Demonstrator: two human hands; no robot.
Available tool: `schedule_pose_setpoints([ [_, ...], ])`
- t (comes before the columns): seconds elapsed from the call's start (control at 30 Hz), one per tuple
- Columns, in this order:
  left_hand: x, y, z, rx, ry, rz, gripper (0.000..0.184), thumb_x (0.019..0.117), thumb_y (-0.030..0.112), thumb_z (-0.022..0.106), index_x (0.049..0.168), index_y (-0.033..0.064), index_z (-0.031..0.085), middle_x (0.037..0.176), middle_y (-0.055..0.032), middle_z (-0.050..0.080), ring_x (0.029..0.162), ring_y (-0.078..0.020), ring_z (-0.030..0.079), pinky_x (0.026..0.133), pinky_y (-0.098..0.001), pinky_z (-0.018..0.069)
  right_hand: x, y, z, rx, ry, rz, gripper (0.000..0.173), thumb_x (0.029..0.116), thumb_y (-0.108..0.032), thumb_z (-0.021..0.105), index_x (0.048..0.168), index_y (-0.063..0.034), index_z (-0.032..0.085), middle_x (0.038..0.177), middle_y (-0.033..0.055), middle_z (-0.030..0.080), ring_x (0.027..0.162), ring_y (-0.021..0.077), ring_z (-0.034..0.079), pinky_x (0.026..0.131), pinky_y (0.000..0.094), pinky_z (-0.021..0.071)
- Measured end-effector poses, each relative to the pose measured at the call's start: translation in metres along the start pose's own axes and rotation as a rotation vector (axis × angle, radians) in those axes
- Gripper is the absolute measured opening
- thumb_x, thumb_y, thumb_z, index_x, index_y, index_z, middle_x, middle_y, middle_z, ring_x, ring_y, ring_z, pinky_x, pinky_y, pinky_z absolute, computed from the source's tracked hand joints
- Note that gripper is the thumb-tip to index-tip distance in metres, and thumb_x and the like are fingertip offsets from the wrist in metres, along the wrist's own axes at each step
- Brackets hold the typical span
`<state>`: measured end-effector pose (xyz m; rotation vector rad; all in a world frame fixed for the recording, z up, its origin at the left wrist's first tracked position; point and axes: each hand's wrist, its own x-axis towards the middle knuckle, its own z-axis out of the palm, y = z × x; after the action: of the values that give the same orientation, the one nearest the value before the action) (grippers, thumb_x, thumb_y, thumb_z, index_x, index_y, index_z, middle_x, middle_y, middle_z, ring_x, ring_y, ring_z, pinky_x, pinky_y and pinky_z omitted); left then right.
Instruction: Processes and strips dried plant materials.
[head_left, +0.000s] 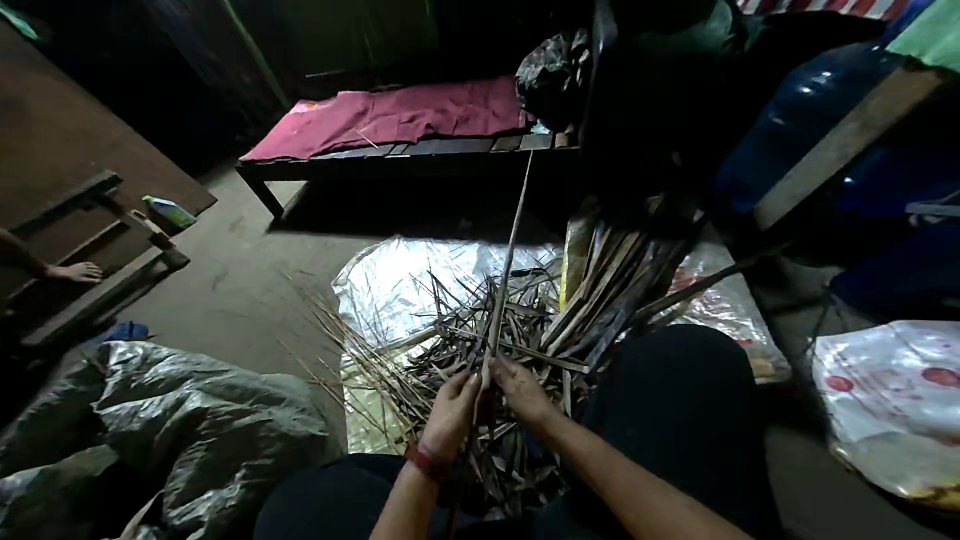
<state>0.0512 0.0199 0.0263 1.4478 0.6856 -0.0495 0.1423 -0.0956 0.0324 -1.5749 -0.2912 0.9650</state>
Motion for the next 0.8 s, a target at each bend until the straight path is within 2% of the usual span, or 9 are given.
schedule_pose_setpoints([
  [0.07, 0.018, 0.008, 0.012, -0.001, 0.054, 0.025, 0.023, 0.1095, 0.013, 0.045, 0.106, -0.0021, 0.062, 0.074, -0.0001, 0.057, 0.057, -0.0055, 0.054, 0.055, -0.0227, 0.0489, -0.006, -0.005, -0.002, -0.018, 0.008, 0.021, 0.045, 0.1153, -0.024, 0.029, 0.142, 0.0045, 0.05, 0.103, 0.0106, 0.059, 0.075, 0.0094, 0.053, 0.068, 0.0263, 0.0465],
  [0.17, 0.026, 0.007, 0.024, -0.014, 0.114, 0.054, 0.022, 0.1083, 0.009, 0.046, 0.094, 0.0001, 0.061, 0.065, 0.0025, 0.052, 0.049, -0.0027, 0.045, 0.048, -0.019, 0.0394, 0.0, 0.004, -0.009, -0.032, 0.006, -0.018, 0.041, 0.1138, -0.017, 0.031, 0.143, 0.0051, 0.048, 0.097, 0.0081, 0.057, 0.072, 0.0083, 0.051, 0.066, 0.0254, 0.0452],
  [0.27, 0.024, 0.0, 0.027, -0.036, 0.162, 0.035, 0.022, 0.1082, 0.009, 0.047, 0.099, -0.0024, 0.063, 0.066, 0.0018, 0.05, 0.049, -0.0035, 0.042, 0.046, -0.0198, 0.0378, 0.007, 0.02, -0.006, -0.114, 0.048, -0.092, 0.038, 0.112, -0.014, 0.038, 0.14, 0.0075, 0.053, 0.109, 0.0155, 0.065, 0.089, 0.0144, 0.061, 0.084, 0.0313, 0.0514],
  [0.33, 0.023, -0.004, 0.027, -0.055, 0.187, 0.017, 0.023, 0.1089, 0.01, 0.046, 0.102, -0.0034, 0.063, 0.066, 0.0014, 0.049, 0.048, -0.0037, 0.041, 0.046, -0.0201, 0.0373, 0.011, 0.032, -0.003, -0.192, 0.068, -0.138, 0.04, 0.1111, -0.015, 0.041, 0.143, 0.0066, 0.054, 0.127, 0.0217, 0.067, 0.112, 0.0233, 0.066, 0.102, 0.0401, 0.0499],
  [0.37, 0.022, -0.005, 0.026, -0.068, 0.194, 0.004, 0.023, 0.1093, 0.011, 0.045, 0.103, -0.0034, 0.063, 0.067, 0.0011, 0.049, 0.049, -0.0041, 0.041, 0.046, -0.0203, 0.0372, 0.013, 0.035, -0.002, -0.217, 0.065, -0.15, 0.042, 0.1109, -0.016, 0.042, 0.144, 0.0066, 0.054, 0.132, 0.0232, 0.065, 0.119, 0.0264, 0.065, 0.107, 0.0428, 0.0477],
  [0.43, 0.021, -0.007, 0.023, -0.098, 0.203, -0.03, 0.024, 0.1099, 0.012, 0.045, 0.104, -0.0027, 0.062, 0.068, 0.0004, 0.05, 0.049, -0.0043, 0.042, 0.045, -0.0203, 0.0369, 0.014, 0.038, -0.001, -0.232, 0.052, -0.162, 0.042, 0.1107, -0.017, 0.044, 0.144, 0.0064, 0.054, 0.134, 0.0231, 0.064, 0.122, 0.0262, 0.064, 0.109, 0.0424, 0.0463],
  [0.57, 0.019, -0.005, 0.021, -0.155, 0.186, -0.064, 0.022, 0.1098, 0.012, 0.045, 0.111, -0.0031, 0.061, 0.065, 0.0019, 0.047, 0.046, -0.0033, 0.038, 0.043, -0.0189, 0.0344, 0.017, 0.041, -0.005, -0.186, 0.053, -0.177, 0.041, 0.1106, -0.015, 0.044, 0.142, 0.0089, 0.054, 0.132, 0.0237, 0.065, 0.118, 0.023, 0.065, 0.107, 0.0381, 0.0482],
  [0.7, 0.017, -0.002, 0.02, -0.163, 0.171, -0.071, 0.022, 0.1095, 0.011, 0.045, 0.113, -0.0035, 0.061, 0.064, 0.0021, 0.047, 0.045, -0.003, 0.037, 0.042, -0.0186, 0.033, 0.021, 0.038, -0.009, -0.089, 0.039, -0.205, 0.035, 0.1094, -0.01, 0.044, 0.134, 0.0106, 0.059, 0.11, 0.0148, 0.069, 0.091, 0.0071, 0.063, 0.088, 0.0249, 0.0522],
  [0.8, 0.016, 0.0, 0.019, -0.194, 0.166, -0.082, 0.022, 0.1096, 0.011, 0.045, 0.114, -0.0035, 0.061, 0.065, 0.002, 0.047, 0.045, -0.0026, 0.037, 0.042, -0.0179, 0.033, 0.022, 0.033, -0.01, 0.016, 0.003, -0.192, 0.031, 0.1079, -0.006, 0.047, 0.131, 0.0106, 0.059, 0.103, 0.009, 0.068, 0.083, 0.0007, 0.061, 0.08, 0.0189, 0.0519],
])
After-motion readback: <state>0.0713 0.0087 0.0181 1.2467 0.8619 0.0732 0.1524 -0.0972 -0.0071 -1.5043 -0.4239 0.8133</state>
